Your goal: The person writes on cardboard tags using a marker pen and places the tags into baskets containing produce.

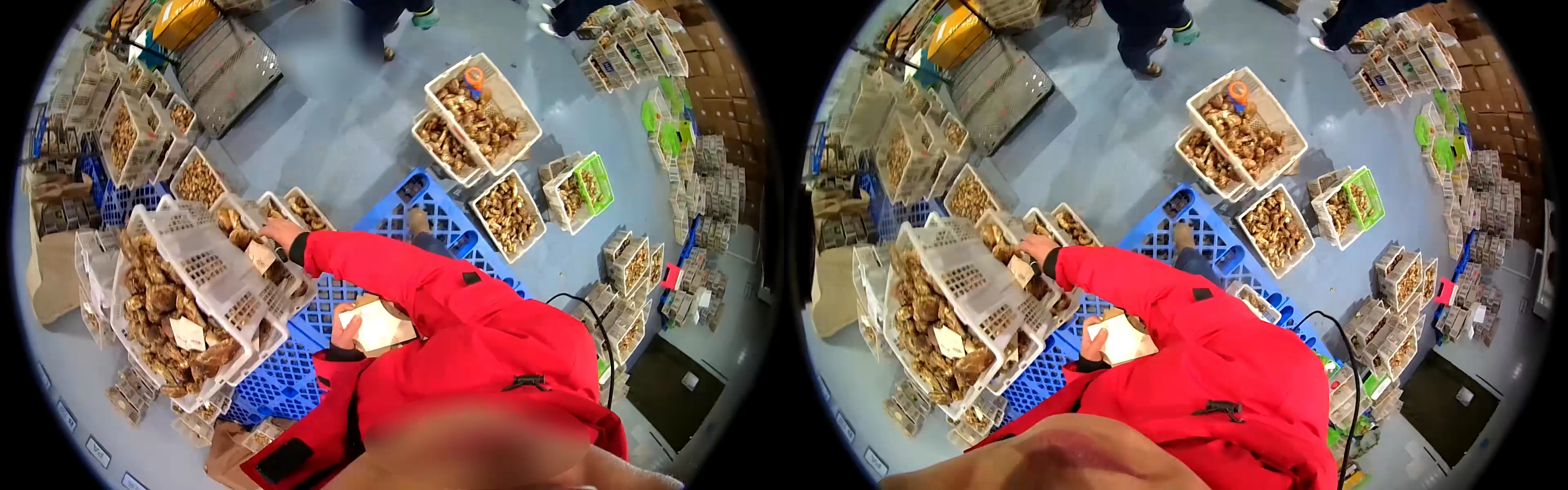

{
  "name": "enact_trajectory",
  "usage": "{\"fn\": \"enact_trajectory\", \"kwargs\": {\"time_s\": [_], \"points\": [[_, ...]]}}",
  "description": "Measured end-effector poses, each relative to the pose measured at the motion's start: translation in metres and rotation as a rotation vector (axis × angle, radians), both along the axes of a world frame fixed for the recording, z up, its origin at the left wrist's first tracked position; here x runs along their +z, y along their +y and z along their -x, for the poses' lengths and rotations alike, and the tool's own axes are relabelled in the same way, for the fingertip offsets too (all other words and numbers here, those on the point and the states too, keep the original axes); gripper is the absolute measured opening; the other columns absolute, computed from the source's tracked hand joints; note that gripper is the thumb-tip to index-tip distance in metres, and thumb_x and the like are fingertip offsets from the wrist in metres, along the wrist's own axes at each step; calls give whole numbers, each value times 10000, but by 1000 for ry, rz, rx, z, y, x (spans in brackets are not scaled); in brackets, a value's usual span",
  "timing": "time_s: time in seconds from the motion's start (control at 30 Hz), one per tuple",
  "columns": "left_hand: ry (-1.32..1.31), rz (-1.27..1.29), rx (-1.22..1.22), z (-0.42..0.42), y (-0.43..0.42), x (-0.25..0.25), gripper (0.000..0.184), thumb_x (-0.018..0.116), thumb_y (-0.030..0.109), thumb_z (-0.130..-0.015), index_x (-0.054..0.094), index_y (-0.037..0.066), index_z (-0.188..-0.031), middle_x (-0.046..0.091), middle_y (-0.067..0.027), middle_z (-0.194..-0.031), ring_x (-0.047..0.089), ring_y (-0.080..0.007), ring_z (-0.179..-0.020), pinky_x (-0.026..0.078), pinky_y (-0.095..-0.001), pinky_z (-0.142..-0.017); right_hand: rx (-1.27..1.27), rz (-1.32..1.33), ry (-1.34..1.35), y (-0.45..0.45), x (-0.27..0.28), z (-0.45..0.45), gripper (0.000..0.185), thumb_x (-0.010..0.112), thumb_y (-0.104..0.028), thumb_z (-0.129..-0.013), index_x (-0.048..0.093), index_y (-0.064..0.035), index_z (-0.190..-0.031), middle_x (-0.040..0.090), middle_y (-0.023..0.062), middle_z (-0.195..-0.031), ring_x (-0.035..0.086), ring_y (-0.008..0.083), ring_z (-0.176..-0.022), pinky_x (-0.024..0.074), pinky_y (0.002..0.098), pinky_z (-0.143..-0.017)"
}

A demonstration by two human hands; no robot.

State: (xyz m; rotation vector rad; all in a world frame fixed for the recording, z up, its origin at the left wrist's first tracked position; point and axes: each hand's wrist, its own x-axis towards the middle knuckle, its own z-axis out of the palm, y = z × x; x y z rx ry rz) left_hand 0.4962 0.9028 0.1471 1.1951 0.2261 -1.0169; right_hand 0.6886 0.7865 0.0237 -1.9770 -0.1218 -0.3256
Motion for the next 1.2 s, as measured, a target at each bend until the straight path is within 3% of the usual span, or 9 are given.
{"fn": "enact_trajectory", "kwargs": {"time_s": [0.07,0.13,0.23,0.53,0.83,0.97,1.03,1.1,1.2], "points": [[-12,-2,9,-4,-22,-8,303,581,68,-821,441,75,-1090,517,-45,-923,502,-119,-803,437,-262,-722,39,-122,199,-70,8,19,547,650,-25,-628,511,-115,-1149,555,149,-1122,516,330,-1071,429,385,-877],[-110,19,-43,-20,-55,-7,310,592,73,-819,443,71,-1090,519,-47,-937,510,-125,-820,440,-262,-739,-78,-460,125,-133,8,51,313,662,-103,-761,563,-120,-1058,618,89,-959,606,231,-835,486,310,-702],[-170,7,-143,-41,-103,-11,304,585,96,-833,436,74,-1097,533,-70,-974,549,-151,-845,467,-291,-742,-342,-548,157,-229,53,104,126,553,-38,-855,566,-73,-976,510,0,-670,449,67,-546,408,232,-509],[-388,225,-111,-122,-268,29,270,549,64,-852,419,64,-1088,554,-105,-976,585,-178,-852,501,-301,-735,-398,-1015,346,-344,189,184,368,557,-312,-882,427,-111,-1163,592,120,-1023,589,195,-926,480,320,-748],[-487,315,-333,-275,-391,9,285,546,37,-838,420,48,-1092,543,-99,-996,565,-168,-881,487,-295,-768,-478,-1118,224,-392,164,83,355,584,-213,-851,426,-73,-1137,563,10,-873,511,78,-801,400,224,-674],[-921,369,-461,-389,-468,-26,284,551,39,-837,417,40,-1087,538,-91,-971,556,-146,-837,482,-277,-738,-508,-1015,-7,-446,113,-19,327,612,-184,-851,458,-65,-1113,542,17,-929,498,77,-851,415,229,-734],[-627,347,-503,-424,-508,-26,286,555,46,-836,417,46,-1086,528,-76,-946,540,-139,-853,465,-268,-765,-667,-852,8,-473,92,-56,320,596,-172,-855,453,-55,-1116,535,26,-904,502,84,-838,421,231,-720],[-423,291,-528,-434,-513,20,288,557,45,-836,418,51,-1087,525,-71,-945,536,-138,-867,461,-267,-774,-571,-1249,5,-480,140,-67,336,602,-194,-850,448,-50,-1112,530,32,-887,505,85,-813,421,232,-702],[-489,359,-559,-471,-556,8,296,567,37,-831,416,52,-1086,518,-70,-976,541,-139,-860,472,-275,-771,-673,-1113,36,-513,141,-95,324,592,-186,-856,445,-49,-1110,531,30,-888,509,82,-793,422,228,-672]]}}
